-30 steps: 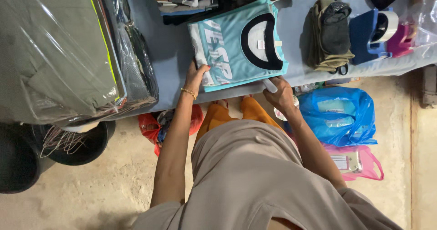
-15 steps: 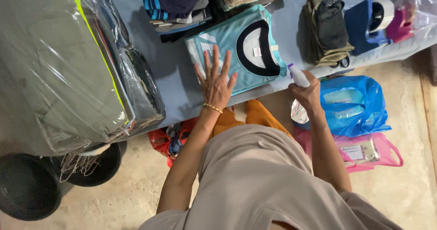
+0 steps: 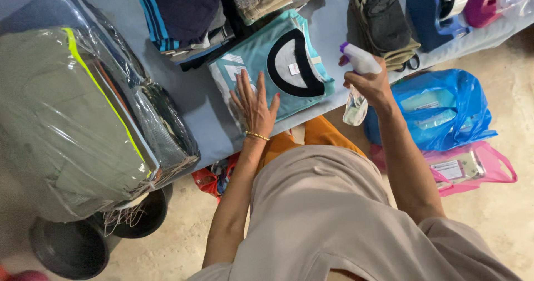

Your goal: The person sorts and organizes stacks of folded clothes and towels on a surface, spraying some items with a liquid from a bottle by hand.

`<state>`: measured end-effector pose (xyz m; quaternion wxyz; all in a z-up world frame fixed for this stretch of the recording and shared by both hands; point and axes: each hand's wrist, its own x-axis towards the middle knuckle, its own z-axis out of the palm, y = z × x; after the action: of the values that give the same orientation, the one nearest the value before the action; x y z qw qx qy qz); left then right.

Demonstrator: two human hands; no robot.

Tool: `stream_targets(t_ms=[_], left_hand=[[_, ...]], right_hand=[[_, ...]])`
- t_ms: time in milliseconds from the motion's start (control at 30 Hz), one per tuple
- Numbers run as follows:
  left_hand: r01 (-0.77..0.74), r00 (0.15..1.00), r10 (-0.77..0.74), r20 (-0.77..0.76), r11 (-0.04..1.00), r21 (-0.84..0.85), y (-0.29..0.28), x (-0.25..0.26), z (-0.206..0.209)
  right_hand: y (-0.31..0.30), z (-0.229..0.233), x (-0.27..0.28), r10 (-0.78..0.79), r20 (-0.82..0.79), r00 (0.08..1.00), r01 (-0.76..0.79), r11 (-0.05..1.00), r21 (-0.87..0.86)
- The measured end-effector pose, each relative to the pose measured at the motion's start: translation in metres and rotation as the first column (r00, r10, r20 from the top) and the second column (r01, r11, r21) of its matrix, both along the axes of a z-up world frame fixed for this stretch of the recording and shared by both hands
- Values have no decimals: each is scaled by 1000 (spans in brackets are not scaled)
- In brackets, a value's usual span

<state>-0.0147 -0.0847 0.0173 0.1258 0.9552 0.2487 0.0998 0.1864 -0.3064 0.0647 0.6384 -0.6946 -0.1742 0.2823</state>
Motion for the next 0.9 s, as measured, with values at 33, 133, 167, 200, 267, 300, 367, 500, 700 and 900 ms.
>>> stream_targets(t_ms=[33, 133, 167, 200, 267, 300, 367, 500, 700, 900], left_hand=[[-11, 996, 18, 91, 998, -68, -11, 8, 9], [-10, 990, 36, 139, 983, -185, -46, 47, 30], [-8, 993, 34, 117, 978, -211, -55, 62, 32], [-22, 998, 31, 48, 983, -180, -59, 76, 31], [-46, 996, 37, -82, 993, -112, -61, 100, 21], [-46, 999, 44, -14, 988, -147, -60, 100, 14], [-30, 989, 60, 133, 976, -214, -46, 99, -1], [-280, 904, 417, 91, 741, -611, -33, 68, -6], [-89, 905, 248, 346, 905, -417, -39, 88, 30], [203, 978, -204, -43, 979, -31, -53, 141, 31]], right_hand=[[1, -1, 8, 17, -11, 1000, -17, 1000, 16], [8, -10, 30, 80, -25, 996, -78, 994, 75], [9, -14, 35, 104, -26, 994, -101, 990, 95], [9, -16, 39, 125, -34, 992, -121, 988, 98], [10, -19, 48, 173, -43, 984, -167, 980, 105], [11, -20, 51, 178, -79, 981, -168, 978, 125], [14, -20, 59, 187, -139, 972, -163, 973, 165], [20, -24, 63, 306, -48, 951, -305, 952, 13], [14, -32, 49, 487, 184, 854, -450, 868, -211], [-22, -48, 79, 223, -128, 966, -236, 967, -92]])
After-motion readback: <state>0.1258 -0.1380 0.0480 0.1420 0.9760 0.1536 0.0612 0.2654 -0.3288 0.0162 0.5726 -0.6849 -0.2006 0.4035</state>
